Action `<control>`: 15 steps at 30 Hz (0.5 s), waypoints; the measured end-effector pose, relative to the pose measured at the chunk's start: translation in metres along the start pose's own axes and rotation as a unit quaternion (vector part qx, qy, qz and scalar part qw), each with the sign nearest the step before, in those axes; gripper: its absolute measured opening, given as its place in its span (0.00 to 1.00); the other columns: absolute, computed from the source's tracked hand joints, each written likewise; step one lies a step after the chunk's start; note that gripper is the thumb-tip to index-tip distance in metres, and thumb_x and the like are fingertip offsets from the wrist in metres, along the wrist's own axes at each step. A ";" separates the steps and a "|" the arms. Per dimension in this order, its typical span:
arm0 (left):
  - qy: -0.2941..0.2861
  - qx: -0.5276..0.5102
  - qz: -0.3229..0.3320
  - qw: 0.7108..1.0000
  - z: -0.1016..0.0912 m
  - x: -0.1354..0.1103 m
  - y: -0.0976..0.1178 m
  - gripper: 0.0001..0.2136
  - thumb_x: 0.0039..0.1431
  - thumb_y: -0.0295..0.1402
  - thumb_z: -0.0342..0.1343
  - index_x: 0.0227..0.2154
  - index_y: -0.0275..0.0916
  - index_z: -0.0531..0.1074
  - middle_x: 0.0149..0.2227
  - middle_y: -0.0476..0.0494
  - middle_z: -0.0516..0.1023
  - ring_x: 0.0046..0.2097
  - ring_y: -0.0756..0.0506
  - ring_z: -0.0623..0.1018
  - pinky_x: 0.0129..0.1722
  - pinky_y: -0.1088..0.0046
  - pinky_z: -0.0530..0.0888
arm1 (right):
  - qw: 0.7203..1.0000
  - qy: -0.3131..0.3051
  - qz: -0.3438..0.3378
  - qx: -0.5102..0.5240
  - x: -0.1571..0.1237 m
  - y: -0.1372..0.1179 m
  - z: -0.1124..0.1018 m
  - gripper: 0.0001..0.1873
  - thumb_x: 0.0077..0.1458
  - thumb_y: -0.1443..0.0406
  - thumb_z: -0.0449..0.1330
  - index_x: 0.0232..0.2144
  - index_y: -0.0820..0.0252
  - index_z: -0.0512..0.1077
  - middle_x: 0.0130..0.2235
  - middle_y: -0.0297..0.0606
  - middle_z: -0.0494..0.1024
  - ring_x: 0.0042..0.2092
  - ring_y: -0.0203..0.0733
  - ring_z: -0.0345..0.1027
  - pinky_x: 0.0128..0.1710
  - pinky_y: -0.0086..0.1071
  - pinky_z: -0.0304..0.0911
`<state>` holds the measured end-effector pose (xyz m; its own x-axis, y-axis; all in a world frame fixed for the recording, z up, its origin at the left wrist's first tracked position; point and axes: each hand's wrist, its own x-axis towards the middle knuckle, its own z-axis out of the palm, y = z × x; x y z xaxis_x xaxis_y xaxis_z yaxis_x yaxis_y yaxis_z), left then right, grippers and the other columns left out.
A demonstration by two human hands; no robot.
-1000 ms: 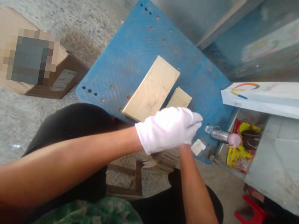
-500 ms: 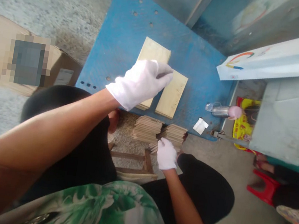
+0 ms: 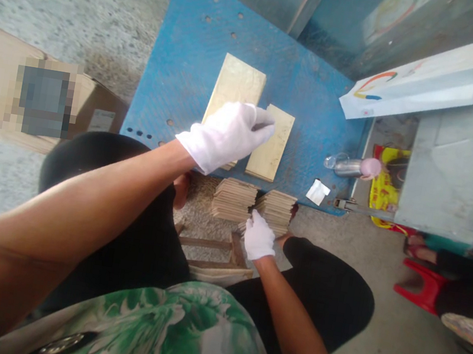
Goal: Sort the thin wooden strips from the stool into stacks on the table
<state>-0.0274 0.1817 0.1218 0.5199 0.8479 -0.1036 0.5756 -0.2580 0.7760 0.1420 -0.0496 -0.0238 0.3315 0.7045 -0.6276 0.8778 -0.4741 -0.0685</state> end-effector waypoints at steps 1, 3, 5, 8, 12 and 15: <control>-0.004 0.003 0.002 1.000 0.000 0.000 0.001 0.19 0.65 0.37 0.43 0.45 0.37 0.79 0.39 0.40 0.82 0.43 0.44 0.78 0.46 0.69 0.70 | 1.000 0.003 -0.002 -0.005 -0.001 0.000 0.001 0.25 0.66 0.61 0.48 0.63 0.59 0.66 0.59 0.42 0.74 0.57 0.46 0.70 0.59 0.36 0.60; -0.012 0.016 0.002 1.000 0.001 -0.001 0.003 0.19 0.65 0.37 0.44 0.45 0.36 0.78 0.38 0.40 0.81 0.44 0.44 0.77 0.47 0.69 0.70 | 1.000 0.008 -0.008 -0.013 -0.004 0.000 0.003 0.26 0.66 0.61 0.49 0.64 0.58 0.63 0.58 0.42 0.75 0.56 0.46 0.71 0.58 0.36 0.61; -0.014 0.028 0.000 1.000 0.001 -0.002 0.005 0.19 0.65 0.36 0.43 0.45 0.36 0.78 0.38 0.41 0.81 0.45 0.44 0.77 0.48 0.69 0.70 | 1.000 0.009 -0.012 -0.021 -0.009 0.000 0.005 0.27 0.65 0.60 0.50 0.65 0.57 0.62 0.56 0.42 0.77 0.54 0.46 0.72 0.57 0.37 0.62; -0.015 0.036 0.001 0.999 -0.001 -0.003 0.006 0.18 0.65 0.36 0.43 0.44 0.36 0.78 0.38 0.41 0.80 0.47 0.43 0.77 0.48 0.69 0.70 | 0.998 0.008 -0.020 -0.051 -0.019 0.003 0.008 0.27 0.66 0.60 0.50 0.65 0.59 0.61 0.54 0.44 0.78 0.51 0.47 0.74 0.55 0.37 0.63; -0.022 0.039 -0.001 0.999 -0.003 -0.003 0.008 0.18 0.66 0.36 0.43 0.44 0.37 0.78 0.39 0.41 0.80 0.47 0.43 0.78 0.48 0.68 0.70 | 0.991 -0.005 -0.069 -0.115 -0.029 0.004 0.009 0.21 0.67 0.61 0.48 0.57 0.58 0.70 0.51 0.45 0.79 0.49 0.47 0.74 0.52 0.36 0.63; -0.027 0.043 -0.008 0.999 -0.003 -0.003 0.009 0.18 0.66 0.36 0.43 0.44 0.37 0.78 0.39 0.40 0.80 0.48 0.42 0.78 0.48 0.68 0.70 | 0.979 -0.018 -0.116 -0.167 -0.031 0.002 0.008 0.19 0.68 0.62 0.46 0.48 0.58 0.75 0.44 0.46 0.80 0.45 0.48 0.75 0.47 0.37 0.64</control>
<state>-0.0258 0.1778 0.1308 0.5426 0.8263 -0.1511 0.6346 -0.2853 0.7183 0.1302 -0.0768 -0.0108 0.1037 0.7513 -0.6518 0.9940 -0.1015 0.0412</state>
